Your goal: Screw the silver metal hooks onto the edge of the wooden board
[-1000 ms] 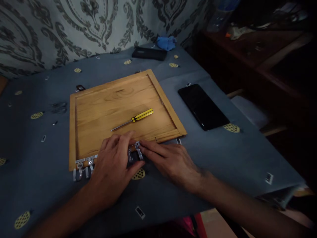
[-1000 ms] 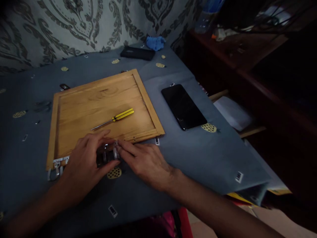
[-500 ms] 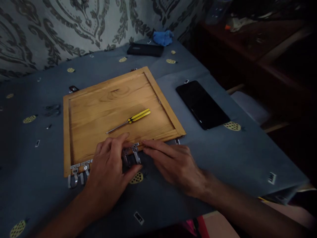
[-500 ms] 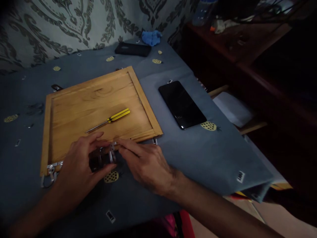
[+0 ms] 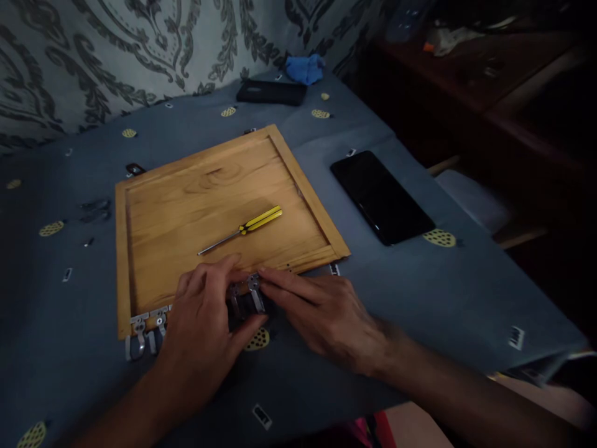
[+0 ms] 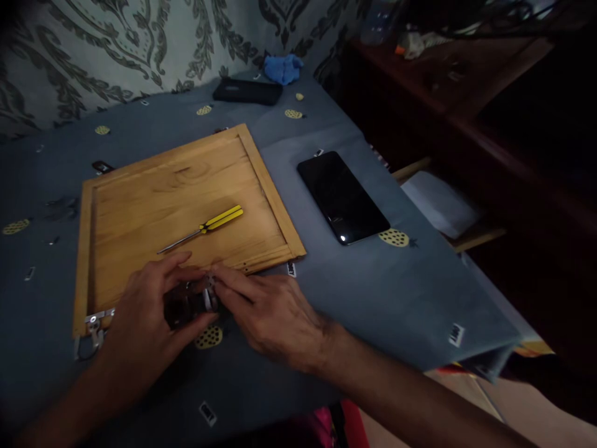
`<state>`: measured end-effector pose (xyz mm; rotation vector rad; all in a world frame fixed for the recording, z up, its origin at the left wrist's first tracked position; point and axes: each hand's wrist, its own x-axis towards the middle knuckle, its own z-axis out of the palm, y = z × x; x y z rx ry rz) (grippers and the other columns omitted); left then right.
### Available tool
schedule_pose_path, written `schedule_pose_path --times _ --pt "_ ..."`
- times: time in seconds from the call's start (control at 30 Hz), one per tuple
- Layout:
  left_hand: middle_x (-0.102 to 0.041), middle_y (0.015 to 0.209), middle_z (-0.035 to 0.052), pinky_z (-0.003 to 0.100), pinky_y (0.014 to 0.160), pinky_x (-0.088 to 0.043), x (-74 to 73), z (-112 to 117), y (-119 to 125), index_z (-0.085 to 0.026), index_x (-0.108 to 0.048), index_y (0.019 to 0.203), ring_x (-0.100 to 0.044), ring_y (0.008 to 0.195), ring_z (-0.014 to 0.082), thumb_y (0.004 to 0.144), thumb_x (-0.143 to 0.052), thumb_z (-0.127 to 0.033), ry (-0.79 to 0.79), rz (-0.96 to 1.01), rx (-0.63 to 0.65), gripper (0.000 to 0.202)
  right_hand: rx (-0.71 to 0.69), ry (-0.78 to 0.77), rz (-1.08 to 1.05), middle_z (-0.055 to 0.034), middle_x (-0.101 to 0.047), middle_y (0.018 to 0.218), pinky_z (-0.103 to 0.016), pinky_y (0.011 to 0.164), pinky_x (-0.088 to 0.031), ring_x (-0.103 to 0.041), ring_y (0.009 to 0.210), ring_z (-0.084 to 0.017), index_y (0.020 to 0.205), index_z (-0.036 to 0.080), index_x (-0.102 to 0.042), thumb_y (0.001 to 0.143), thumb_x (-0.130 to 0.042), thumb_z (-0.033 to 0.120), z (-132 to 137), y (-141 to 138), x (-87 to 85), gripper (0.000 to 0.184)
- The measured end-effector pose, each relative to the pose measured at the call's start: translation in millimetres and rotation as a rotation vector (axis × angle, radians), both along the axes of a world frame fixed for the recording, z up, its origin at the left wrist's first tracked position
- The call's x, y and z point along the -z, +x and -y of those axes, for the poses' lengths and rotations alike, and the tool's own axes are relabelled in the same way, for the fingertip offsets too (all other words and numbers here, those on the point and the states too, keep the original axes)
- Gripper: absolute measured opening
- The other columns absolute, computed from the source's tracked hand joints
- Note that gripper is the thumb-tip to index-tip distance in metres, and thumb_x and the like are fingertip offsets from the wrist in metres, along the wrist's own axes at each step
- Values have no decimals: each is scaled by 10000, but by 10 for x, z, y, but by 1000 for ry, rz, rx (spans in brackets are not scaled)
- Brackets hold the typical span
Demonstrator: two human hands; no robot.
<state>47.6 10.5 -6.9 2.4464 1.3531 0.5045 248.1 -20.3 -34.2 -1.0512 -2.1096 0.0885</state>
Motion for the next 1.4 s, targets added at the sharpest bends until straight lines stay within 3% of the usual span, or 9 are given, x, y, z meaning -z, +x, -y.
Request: schedule_pose_path --times 0.2,0.37,0.63,0.9,1.03,1.23,1.4 --pt "-681 1082 67 461 855 -498 -12 0 11 -226 -430 1290 -617 1006 304 730 -799 -229 14 -14 13 671 -24 -38 51 -136 -742 1187 -253 699 -644 -764 907 -159 1072 107 -658 973 -374 61 5 17 10 304" --pt "-678 1099 69 478 873 -492 -20 6 -1 -229 -414 1302 -616 1027 308 750 -785 -241 -13 -4 17 666 -33 -17 48 -146 -737 1193 -288 690 -645 -762 905 -183 1081 82 -651 970 -411 61 -4 6 20 265" --pt "-680 1089 79 481 867 -487 -25 1 13 -229 -423 1284 -611 1018 310 773 -764 -241 -12 -3 23 615 -50 -72 134 -119 -738 1196 -295 632 -627 -752 866 -179 1067 110 -687 1004 -343 94 -11 27 -18 351" --pt "-677 1093 83 475 875 -484 -25 1 19 -211 -403 1304 -614 1016 310 741 -788 -215 14 -27 25 682 -45 -87 139 -98 -745 1191 -302 599 -625 -757 828 -186 1061 111 -694 1007 -377 101 -21 6 -34 321" --pt "-670 1078 83 466 871 -487 -34 3 37 -200 -400 1300 -610 1002 300 751 -768 -188 47 -64 63 661 -46 -76 152 -102 -729 1230 -307 664 -640 -765 859 -191 1046 117 -704 992 -375 81 -17 11 -29 335" --pt "-661 1140 98 496 903 -483 -265 19 2 -201 -396 1300 -586 1078 317 797 -767 -260 53 -134 134 627 -64 -146 161 -85 -721 1252 -324 750 -658 -767 950 -204 1165 175 -685 920 -434 19 -1 33 6 384" --pt "-680 1130 75 442 903 -504 -442 30 -310 -224 -499 1230 -611 1063 264 925 -612 -279 54 7 58 330 -57 -87 149 -69 -729 1239 -309 733 -664 -778 912 -191 1179 216 -693 858 -411 -28 -28 60 110 492"
